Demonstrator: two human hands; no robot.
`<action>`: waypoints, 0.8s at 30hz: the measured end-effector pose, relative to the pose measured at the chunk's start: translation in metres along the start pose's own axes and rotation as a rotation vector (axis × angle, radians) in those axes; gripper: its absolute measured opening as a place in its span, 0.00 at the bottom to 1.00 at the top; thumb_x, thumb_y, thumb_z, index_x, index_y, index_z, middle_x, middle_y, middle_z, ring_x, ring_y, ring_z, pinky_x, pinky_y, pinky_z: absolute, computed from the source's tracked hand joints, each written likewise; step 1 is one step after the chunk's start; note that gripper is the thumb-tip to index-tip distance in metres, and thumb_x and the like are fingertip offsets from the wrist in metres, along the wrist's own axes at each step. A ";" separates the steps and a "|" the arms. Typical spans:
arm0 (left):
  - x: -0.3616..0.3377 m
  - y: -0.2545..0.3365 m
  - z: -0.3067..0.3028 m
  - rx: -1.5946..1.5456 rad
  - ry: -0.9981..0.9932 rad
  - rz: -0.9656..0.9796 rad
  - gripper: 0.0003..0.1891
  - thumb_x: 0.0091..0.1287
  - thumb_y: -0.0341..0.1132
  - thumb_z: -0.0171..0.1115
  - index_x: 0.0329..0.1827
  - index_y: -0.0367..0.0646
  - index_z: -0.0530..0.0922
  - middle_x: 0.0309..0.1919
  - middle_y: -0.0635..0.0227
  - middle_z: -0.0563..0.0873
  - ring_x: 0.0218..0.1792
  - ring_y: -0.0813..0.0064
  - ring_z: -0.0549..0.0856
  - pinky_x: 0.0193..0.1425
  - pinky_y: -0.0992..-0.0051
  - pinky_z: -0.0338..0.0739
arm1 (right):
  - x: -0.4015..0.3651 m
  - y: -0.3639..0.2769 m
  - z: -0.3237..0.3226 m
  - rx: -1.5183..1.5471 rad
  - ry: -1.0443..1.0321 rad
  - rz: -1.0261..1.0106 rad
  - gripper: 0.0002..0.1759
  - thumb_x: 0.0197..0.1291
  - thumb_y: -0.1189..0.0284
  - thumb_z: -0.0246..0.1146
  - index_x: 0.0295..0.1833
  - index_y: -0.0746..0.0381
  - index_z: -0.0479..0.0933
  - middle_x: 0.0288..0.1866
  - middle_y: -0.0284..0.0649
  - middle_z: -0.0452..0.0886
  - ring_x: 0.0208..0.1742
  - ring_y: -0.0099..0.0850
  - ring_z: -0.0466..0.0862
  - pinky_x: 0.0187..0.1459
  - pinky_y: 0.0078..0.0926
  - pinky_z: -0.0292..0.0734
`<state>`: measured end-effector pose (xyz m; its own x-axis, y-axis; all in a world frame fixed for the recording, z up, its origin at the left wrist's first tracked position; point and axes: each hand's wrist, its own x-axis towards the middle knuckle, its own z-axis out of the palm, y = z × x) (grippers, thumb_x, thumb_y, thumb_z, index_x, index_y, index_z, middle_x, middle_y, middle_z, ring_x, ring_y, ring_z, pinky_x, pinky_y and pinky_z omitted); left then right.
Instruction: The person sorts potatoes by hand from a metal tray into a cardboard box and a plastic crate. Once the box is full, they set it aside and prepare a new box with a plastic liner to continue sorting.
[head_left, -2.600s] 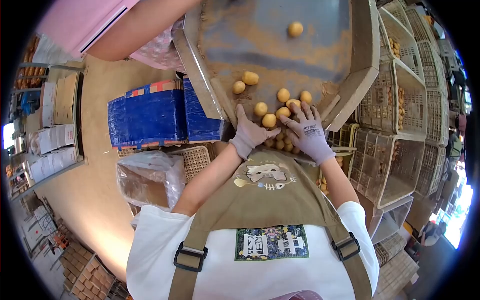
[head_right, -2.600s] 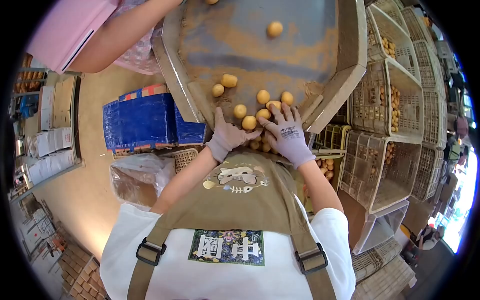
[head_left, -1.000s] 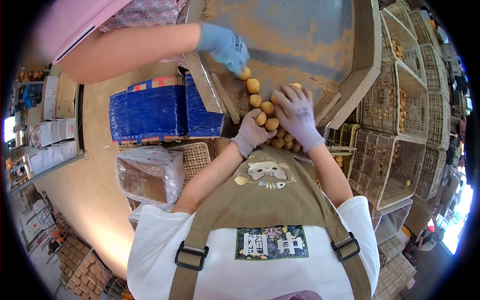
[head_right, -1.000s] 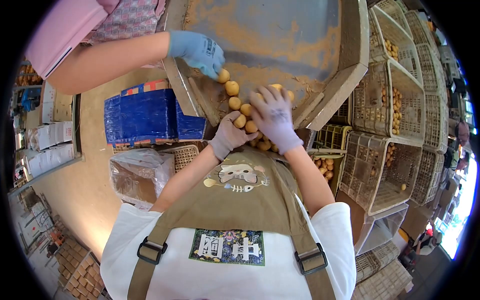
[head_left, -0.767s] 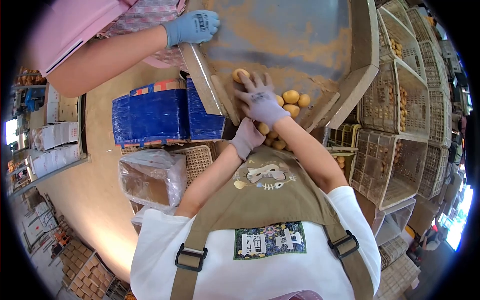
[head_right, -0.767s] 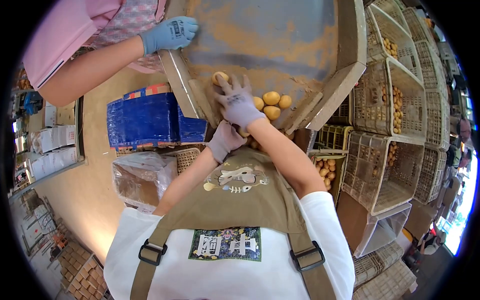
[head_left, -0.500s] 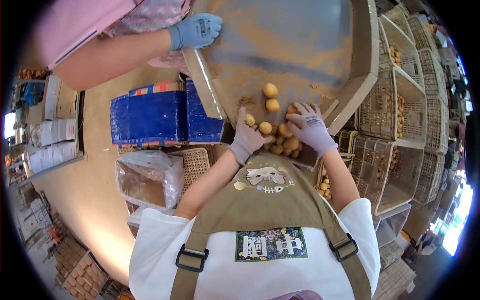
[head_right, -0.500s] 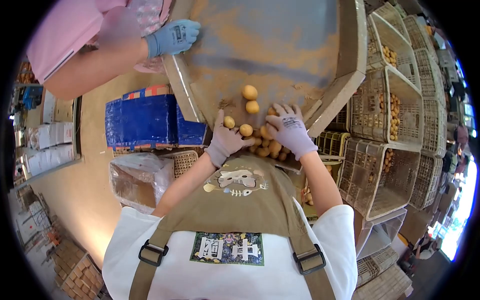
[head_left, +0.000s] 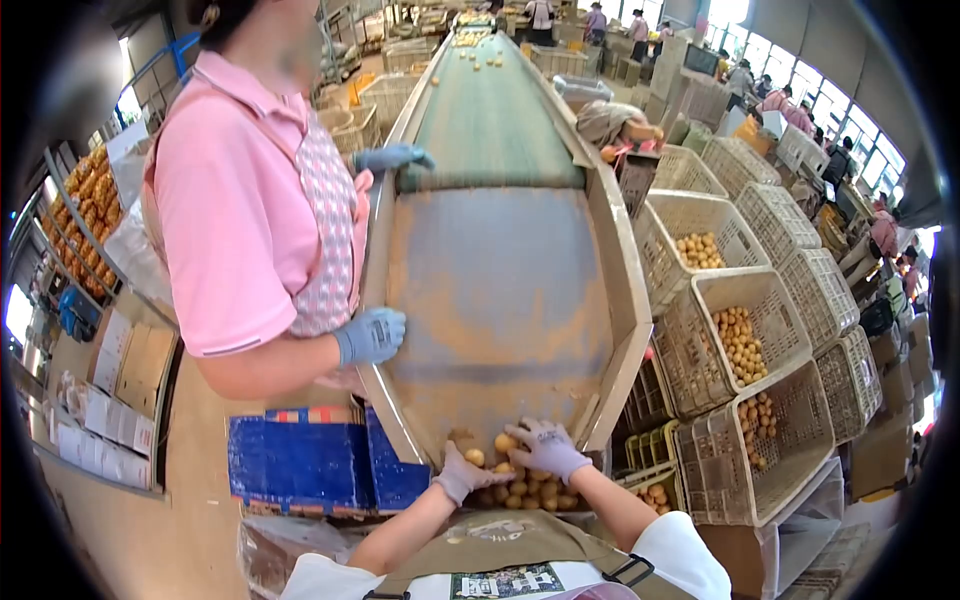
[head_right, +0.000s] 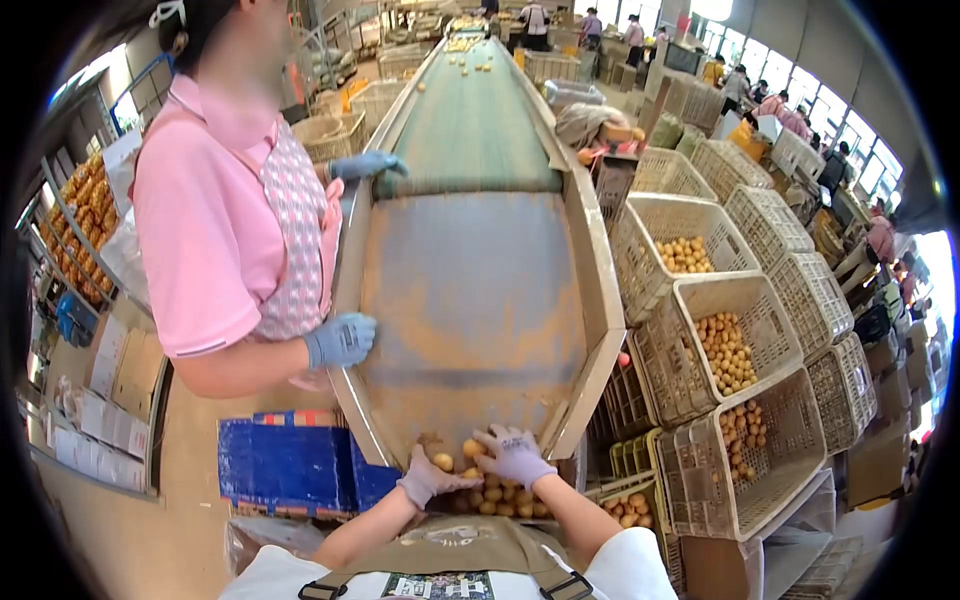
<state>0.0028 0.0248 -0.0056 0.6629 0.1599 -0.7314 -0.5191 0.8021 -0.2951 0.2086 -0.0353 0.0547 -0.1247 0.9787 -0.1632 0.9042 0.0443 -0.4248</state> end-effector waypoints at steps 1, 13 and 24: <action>0.002 0.003 0.003 -0.028 0.060 -0.023 0.51 0.64 0.77 0.44 0.82 0.51 0.56 0.81 0.57 0.59 0.79 0.37 0.57 0.76 0.26 0.50 | -0.001 0.001 0.002 -0.021 0.001 -0.030 0.32 0.64 0.47 0.60 0.72 0.46 0.75 0.65 0.45 0.79 0.63 0.47 0.80 0.62 0.50 0.70; 0.016 0.030 0.015 0.013 0.267 -0.119 0.52 0.65 0.77 0.43 0.82 0.47 0.54 0.81 0.47 0.54 0.77 0.31 0.54 0.76 0.30 0.55 | -0.006 -0.008 -0.008 -0.109 -0.045 -0.047 0.29 0.66 0.48 0.59 0.68 0.49 0.77 0.61 0.41 0.81 0.59 0.45 0.83 0.59 0.45 0.76; 0.007 0.033 0.044 -0.159 0.533 -0.197 0.56 0.63 0.69 0.60 0.81 0.38 0.49 0.76 0.39 0.50 0.77 0.30 0.54 0.77 0.36 0.59 | -0.004 -0.011 0.000 -0.131 0.005 -0.027 0.29 0.65 0.46 0.60 0.66 0.47 0.78 0.60 0.40 0.82 0.59 0.44 0.83 0.59 0.45 0.74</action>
<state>0.0146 0.0775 0.0068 0.4138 -0.3274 -0.8495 -0.5156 0.6847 -0.5151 0.1994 -0.0400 0.0604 -0.1480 0.9778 -0.1483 0.9463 0.0964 -0.3086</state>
